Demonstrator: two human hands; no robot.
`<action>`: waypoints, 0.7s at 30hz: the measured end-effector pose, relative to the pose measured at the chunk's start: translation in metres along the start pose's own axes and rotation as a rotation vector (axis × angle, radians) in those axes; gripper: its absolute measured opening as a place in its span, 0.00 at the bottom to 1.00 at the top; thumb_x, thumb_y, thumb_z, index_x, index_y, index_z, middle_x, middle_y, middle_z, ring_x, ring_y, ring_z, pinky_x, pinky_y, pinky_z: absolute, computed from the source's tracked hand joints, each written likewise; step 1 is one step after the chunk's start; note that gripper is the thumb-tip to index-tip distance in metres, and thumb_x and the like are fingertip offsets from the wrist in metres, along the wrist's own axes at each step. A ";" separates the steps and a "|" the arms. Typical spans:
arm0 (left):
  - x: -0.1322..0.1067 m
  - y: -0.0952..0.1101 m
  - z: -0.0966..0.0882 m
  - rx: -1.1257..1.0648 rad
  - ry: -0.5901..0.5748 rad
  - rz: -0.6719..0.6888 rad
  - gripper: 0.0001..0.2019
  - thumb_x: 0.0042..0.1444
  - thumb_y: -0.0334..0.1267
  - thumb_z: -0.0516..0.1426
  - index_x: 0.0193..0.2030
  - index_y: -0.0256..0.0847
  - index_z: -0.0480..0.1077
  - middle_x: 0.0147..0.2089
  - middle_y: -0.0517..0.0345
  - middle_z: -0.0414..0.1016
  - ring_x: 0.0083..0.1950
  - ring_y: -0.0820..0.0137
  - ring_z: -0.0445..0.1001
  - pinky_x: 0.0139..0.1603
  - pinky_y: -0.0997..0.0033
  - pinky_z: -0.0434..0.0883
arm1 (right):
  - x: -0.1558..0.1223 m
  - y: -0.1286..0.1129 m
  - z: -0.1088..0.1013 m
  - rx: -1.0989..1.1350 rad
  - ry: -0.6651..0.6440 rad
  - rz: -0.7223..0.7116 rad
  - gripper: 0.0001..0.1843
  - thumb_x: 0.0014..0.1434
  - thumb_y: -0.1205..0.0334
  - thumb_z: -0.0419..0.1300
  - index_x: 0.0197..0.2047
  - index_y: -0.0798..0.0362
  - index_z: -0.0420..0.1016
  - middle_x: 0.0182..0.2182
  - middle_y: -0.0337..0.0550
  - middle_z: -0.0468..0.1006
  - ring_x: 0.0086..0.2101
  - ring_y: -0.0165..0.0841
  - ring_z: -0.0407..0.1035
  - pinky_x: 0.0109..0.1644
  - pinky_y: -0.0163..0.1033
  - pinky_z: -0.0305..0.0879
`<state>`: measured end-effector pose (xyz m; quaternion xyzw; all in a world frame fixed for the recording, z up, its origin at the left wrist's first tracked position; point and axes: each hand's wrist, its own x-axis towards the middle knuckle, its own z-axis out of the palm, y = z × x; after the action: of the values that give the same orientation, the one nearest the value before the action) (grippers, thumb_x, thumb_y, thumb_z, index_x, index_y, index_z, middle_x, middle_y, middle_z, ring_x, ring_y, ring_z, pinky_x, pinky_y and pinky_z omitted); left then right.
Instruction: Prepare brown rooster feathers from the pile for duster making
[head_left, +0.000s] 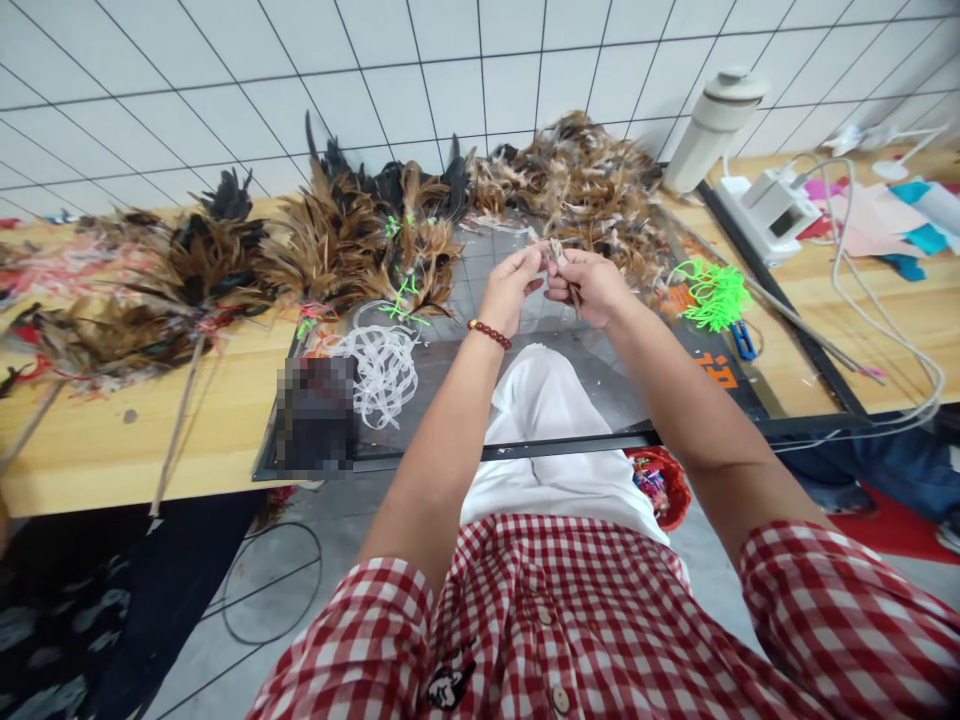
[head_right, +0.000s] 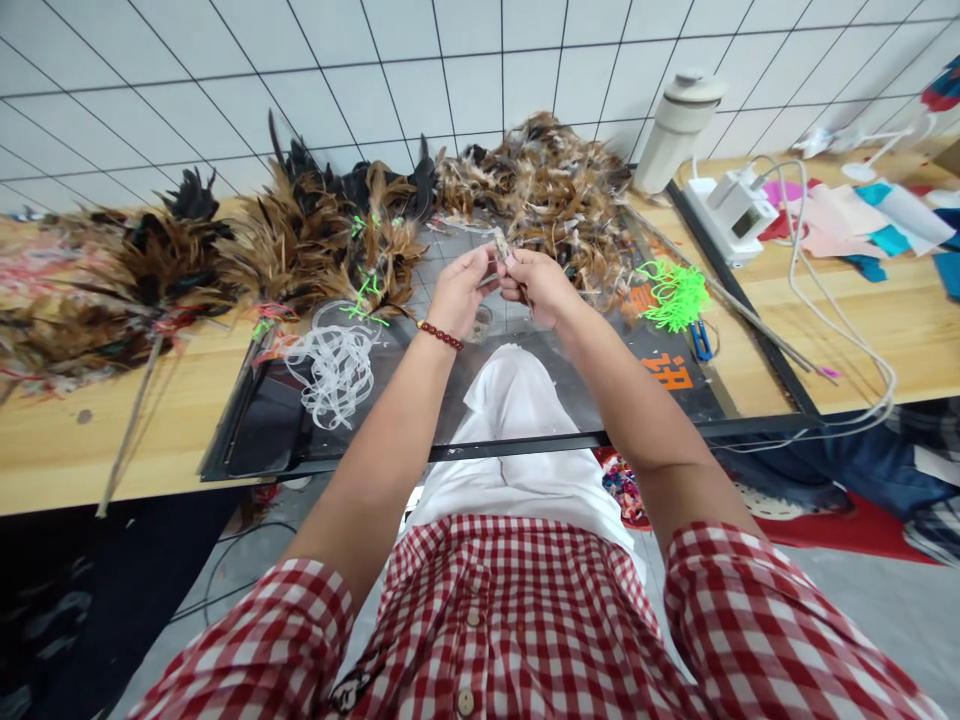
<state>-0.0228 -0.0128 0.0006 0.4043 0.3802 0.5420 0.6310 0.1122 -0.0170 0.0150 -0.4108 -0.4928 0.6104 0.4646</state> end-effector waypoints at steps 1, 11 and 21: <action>0.000 -0.002 0.000 -0.014 -0.043 -0.010 0.10 0.63 0.44 0.67 0.42 0.39 0.80 0.34 0.60 0.77 0.40 0.77 0.78 0.46 0.77 0.73 | -0.002 -0.003 0.002 0.051 -0.012 0.060 0.16 0.66 0.69 0.59 0.25 0.53 0.66 0.19 0.32 0.56 0.22 0.24 0.49 0.26 0.29 0.51; 0.000 -0.003 0.002 -0.025 0.040 0.010 0.12 0.61 0.43 0.68 0.32 0.38 0.78 0.27 0.63 0.74 0.23 0.82 0.64 0.29 0.79 0.66 | -0.011 -0.010 0.013 -0.028 -0.035 0.271 0.25 0.75 0.66 0.54 0.23 0.57 0.70 0.17 0.30 0.54 0.19 0.21 0.44 0.23 0.29 0.43; 0.007 -0.013 0.006 -0.033 0.116 0.052 0.14 0.66 0.49 0.63 0.36 0.40 0.75 0.25 0.64 0.72 0.27 0.79 0.71 0.33 0.80 0.71 | -0.004 0.006 -0.011 -0.808 0.155 -0.110 0.17 0.69 0.55 0.59 0.28 0.52 0.72 0.24 0.41 0.71 0.29 0.34 0.67 0.38 0.39 0.67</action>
<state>-0.0119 -0.0071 -0.0096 0.3714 0.3966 0.5871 0.6001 0.1225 -0.0188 0.0073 -0.5780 -0.6775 0.3091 0.3337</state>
